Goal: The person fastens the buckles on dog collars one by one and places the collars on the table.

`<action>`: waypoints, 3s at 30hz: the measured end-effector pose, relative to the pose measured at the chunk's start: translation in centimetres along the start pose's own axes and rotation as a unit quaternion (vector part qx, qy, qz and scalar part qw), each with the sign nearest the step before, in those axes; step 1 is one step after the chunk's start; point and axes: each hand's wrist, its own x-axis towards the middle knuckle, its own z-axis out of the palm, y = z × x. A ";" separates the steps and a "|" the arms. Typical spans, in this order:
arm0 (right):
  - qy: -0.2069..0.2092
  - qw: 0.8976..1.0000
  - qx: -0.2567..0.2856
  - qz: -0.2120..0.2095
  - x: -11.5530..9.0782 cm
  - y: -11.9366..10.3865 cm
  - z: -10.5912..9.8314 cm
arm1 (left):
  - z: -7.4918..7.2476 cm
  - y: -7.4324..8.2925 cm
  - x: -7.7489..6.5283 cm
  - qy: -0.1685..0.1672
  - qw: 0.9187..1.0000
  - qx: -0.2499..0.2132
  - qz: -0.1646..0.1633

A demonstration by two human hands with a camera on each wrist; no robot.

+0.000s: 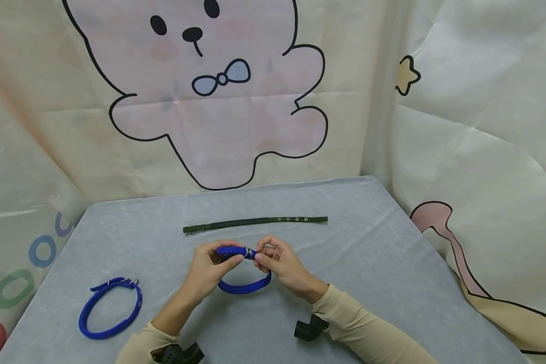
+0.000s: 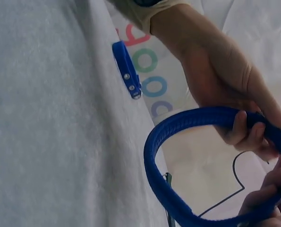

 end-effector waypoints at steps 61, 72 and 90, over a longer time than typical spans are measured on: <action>-0.027 0.994 -0.081 -0.066 -0.8 -0.2 0.8 | 0.4 0.6 -0.3 -0.055 0.998 -0.004 0.000; 0.008 0.997 -0.044 -0.062 -0.4 -0.3 0.5 | -0.1 0.6 -0.3 -0.050 0.994 -0.075 -0.058; -0.041 0.991 -0.103 -0.074 -0.7 -1.3 0.5 | -0.9 0.7 -0.2 -0.088 0.992 -0.085 -0.020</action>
